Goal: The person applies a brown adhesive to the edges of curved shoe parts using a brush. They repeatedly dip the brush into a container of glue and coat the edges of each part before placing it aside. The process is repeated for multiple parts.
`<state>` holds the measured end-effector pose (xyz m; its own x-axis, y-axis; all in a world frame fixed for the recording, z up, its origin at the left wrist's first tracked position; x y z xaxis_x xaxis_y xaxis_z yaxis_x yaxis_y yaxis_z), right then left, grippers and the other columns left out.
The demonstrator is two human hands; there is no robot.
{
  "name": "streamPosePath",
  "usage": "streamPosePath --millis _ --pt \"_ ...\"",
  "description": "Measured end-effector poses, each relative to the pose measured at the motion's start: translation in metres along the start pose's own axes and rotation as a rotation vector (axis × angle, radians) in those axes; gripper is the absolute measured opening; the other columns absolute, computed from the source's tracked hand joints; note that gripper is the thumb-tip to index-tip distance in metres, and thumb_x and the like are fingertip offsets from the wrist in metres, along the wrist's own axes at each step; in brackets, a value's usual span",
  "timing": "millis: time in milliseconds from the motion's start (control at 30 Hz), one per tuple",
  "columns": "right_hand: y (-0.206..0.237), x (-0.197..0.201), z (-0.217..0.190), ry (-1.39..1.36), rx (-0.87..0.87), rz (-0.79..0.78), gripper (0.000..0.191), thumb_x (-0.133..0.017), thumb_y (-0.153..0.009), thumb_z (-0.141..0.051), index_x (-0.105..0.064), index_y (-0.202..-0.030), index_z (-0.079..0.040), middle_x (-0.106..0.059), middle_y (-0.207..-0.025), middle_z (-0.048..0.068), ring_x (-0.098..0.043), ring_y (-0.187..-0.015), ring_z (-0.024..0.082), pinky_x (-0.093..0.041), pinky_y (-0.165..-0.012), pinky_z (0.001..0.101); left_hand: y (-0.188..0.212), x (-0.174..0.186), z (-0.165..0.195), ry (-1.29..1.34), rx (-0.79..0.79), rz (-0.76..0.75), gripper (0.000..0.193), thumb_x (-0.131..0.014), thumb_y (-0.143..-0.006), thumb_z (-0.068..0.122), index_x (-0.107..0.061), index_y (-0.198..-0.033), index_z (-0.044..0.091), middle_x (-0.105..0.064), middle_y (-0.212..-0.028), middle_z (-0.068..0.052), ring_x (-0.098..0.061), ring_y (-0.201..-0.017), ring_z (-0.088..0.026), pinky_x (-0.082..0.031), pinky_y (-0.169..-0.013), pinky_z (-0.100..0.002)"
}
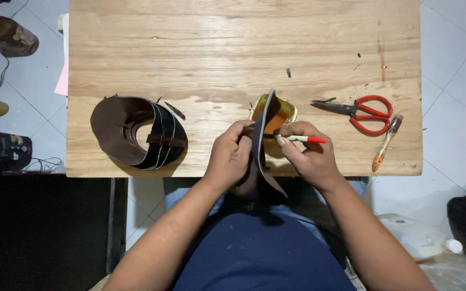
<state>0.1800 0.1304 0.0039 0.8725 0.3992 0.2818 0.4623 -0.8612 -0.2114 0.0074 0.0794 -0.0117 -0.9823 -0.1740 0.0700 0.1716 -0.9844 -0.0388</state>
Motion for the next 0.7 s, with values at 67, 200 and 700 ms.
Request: streamPosePath --millis 67,200,700 --pt "0.001 0.001 -0.002 -0.023 0.041 -0.002 0.017 -0.067 -0.093 -0.005 -0.064 -0.109 -0.002 -0.069 -0.108 0.008 -0.066 -0.101 0.015 -0.054 -0.093 0.0307 0.0 0.001 0.01 -0.029 -0.078 0.002 0.028 -0.05 -0.098 0.0 -0.063 -0.123 -0.002 -0.073 -0.1 -0.01 -0.069 -0.091 -0.015 -0.055 -0.084 -0.028" --pt "0.005 -0.002 0.009 -0.029 -0.066 -0.043 0.015 -0.071 -0.093 -0.007 -0.066 -0.106 -0.001 -0.07 -0.104 0.008 -0.066 -0.098 0.015 -0.055 -0.088 0.0305 -0.001 0.006 -0.003 0.043 -0.019 0.05 0.026 -0.052 -0.097 0.002 -0.06 -0.121 -0.002 -0.072 -0.101 -0.008 -0.069 -0.092 -0.013 -0.056 -0.083 -0.028" --pt "0.014 0.017 0.033 -0.1 -0.31 0.228 0.014 -0.069 -0.1 -0.004 -0.069 -0.11 0.006 -0.075 -0.098 0.015 -0.071 -0.085 0.016 -0.059 -0.078 0.0288 0.006 -0.006 -0.045 0.589 0.328 -0.053 0.023 -0.053 -0.102 0.017 -0.065 -0.107 -0.003 -0.069 -0.087 -0.007 -0.067 -0.077 -0.018 -0.057 -0.071 -0.032"
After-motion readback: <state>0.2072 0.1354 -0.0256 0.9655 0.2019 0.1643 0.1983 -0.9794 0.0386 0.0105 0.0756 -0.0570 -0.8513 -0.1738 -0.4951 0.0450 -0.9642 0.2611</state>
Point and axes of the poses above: each hand's wrist, its own y-axis away from the middle knuckle, its own x-axis out of the back of the hand, z = x × y, the point moved 10 cm from there along -y, towards the middle knuckle
